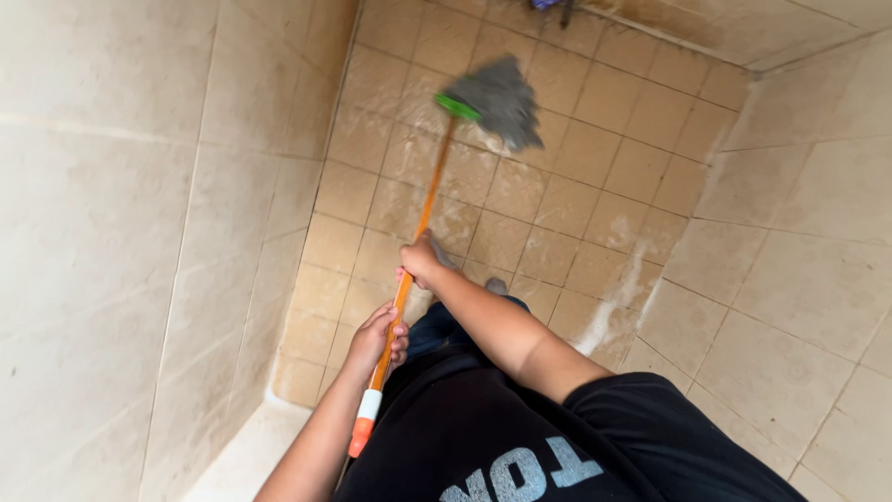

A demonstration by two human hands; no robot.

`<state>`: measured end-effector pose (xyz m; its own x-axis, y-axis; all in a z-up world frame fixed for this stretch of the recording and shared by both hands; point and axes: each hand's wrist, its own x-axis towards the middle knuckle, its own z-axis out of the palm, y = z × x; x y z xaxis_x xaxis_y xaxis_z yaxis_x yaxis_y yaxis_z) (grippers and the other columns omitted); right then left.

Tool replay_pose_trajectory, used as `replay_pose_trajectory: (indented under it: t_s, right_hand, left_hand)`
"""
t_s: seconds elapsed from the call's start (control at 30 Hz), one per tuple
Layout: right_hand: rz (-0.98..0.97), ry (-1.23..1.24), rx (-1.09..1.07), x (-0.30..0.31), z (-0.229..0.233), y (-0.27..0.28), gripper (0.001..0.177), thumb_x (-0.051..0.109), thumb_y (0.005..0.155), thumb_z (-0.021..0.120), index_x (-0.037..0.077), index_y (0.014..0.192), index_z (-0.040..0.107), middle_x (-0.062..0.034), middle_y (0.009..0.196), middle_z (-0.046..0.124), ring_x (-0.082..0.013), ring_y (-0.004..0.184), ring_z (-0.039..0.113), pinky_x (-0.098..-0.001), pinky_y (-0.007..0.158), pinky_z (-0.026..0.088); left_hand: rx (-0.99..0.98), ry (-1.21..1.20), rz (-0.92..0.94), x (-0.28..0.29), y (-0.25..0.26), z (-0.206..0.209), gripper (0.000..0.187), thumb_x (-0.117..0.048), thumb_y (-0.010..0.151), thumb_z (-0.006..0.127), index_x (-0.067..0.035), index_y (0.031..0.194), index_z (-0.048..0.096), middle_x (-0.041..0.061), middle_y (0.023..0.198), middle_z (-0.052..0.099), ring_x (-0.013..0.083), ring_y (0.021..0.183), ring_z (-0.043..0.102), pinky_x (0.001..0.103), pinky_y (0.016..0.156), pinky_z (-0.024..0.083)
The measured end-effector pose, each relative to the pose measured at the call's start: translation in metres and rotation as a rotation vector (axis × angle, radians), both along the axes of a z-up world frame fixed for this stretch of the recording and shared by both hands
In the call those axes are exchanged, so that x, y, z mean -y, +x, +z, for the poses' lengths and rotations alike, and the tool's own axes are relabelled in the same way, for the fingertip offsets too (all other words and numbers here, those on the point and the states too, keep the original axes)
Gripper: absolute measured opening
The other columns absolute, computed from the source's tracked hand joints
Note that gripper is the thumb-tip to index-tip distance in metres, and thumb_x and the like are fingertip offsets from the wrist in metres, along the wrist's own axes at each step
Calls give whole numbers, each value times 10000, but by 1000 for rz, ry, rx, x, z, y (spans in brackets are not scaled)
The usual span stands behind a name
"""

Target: The person mops the tiled floor of a room with soapy water using a string mop, covering the entire surface and reaching into corners.

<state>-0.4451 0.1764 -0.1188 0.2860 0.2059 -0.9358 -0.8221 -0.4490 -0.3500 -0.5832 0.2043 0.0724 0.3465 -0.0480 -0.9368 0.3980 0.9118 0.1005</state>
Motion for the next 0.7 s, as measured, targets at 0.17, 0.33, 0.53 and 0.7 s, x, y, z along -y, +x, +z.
replay_pose_trajectory:
  t_s: [0.17,0.33,0.53,0.7]
  right_hand:
    - [168,121,37,-6,11,-16,575,61,911,478,151,1453,310,-157,856,537,-229,555,571,-407,422,516]
    - [82,182,112,24,-2,-34,452,63,928,491,63,1378,456,-140,812,548,-209,528,545,-379,398,492]
    - [-39,78,154,113,-14,-9,537,49,877,489,213,1376,378,-123,794,572,-213,510,555,-379,395,487]
    - [-252,70,152,225,-39,7,343,46,912,519,98,1243,446,-125,809,553,-214,545,566,-375,428,524]
  left_hand:
    - [1,252,-127,35,0,6,779,-101,926,557,-365,1595,260,-8,701,478,85,509,449,238,427,388]
    - [22,336,-288,55,-5,13,909,-21,872,509,-415,1626,191,-7,698,514,92,497,466,250,422,435]
    - [146,305,-427,115,6,4,939,-6,854,527,-411,1627,179,0,663,485,100,470,465,259,404,435]
    - [185,270,-739,171,32,-9,905,-30,880,515,-407,1622,159,-6,688,559,96,496,513,269,436,473]
